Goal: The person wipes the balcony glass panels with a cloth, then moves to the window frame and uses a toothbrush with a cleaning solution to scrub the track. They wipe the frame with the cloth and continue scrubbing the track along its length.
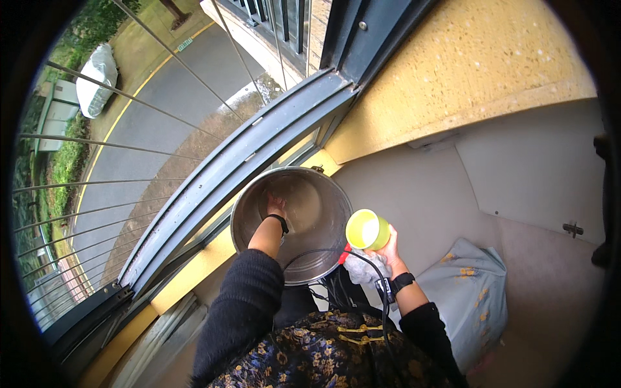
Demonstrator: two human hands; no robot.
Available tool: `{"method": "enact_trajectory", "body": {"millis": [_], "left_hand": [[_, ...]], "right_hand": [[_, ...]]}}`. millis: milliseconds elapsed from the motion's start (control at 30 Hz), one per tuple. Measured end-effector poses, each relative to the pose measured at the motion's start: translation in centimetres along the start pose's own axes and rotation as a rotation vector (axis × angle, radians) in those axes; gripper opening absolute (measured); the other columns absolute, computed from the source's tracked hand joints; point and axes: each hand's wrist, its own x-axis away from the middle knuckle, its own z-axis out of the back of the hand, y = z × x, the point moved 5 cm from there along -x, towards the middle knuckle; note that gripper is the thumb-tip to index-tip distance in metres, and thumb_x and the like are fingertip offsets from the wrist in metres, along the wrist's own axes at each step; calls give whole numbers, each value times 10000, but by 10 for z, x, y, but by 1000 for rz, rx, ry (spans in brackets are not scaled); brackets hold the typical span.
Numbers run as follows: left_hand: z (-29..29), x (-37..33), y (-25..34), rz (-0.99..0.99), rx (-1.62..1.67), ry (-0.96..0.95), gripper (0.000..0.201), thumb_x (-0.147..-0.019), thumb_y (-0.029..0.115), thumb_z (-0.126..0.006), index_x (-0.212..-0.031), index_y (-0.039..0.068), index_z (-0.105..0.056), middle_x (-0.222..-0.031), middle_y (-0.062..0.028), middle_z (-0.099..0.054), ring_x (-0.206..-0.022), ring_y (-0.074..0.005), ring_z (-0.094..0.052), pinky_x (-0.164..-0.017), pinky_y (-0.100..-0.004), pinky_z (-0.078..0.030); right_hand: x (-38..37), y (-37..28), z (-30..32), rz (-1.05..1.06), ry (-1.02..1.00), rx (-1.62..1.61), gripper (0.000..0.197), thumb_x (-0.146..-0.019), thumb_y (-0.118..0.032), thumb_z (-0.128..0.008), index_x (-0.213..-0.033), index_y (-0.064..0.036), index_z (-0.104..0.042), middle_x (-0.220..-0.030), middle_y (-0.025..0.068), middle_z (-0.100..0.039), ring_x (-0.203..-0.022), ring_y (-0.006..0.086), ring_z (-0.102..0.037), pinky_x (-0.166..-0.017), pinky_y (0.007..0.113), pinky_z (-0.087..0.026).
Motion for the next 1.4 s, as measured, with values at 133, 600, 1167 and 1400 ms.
{"method": "enact_trajectory", "body": {"millis": [133, 600, 1167, 1400], "left_hand": [[5, 12, -13, -155, 89, 228, 286, -948, 258, -396, -1157, 184, -576, -1295, 11, -492, -1303, -213, -366, -1073, -656, -171], [79, 76, -42, -212, 784, -244, 237, -877, 116, -489, -944, -16, -675, -987, -214, -673, -912, -376, -652, -796, -416, -538], [205, 237, 55, -694, 1333, -84, 345, -976, 289, -507, -1236, 66, -550, -1103, -134, -621, -1039, -285, -593, -925, -384, -451], [202, 239, 92, -416, 1416, -290, 284, -982, 253, -495, -1183, 57, -535, -1010, -128, -659, -989, -280, -621, -880, -386, -464]], "right_hand": [[0, -3, -7, -44, -106, 19, 713, -857, -669, -318, -1194, -83, -544, -951, 146, -638, -522, 232, -537, -385, 290, -397], [2, -8, -25, -38, -73, 201, 730, -876, -668, -290, -1196, -63, -543, -952, 145, -654, -536, 254, -578, -421, 321, -450], [14, -8, -56, -58, -70, -100, 702, -873, -619, -393, -1288, -63, -503, -1200, 157, -597, -1036, 292, -611, -861, 422, -525], [27, -17, -68, -11, -129, 107, 690, -884, -603, -398, -1307, -66, -489, -1245, 148, -579, -1103, 299, -583, -938, 440, -482]]}}
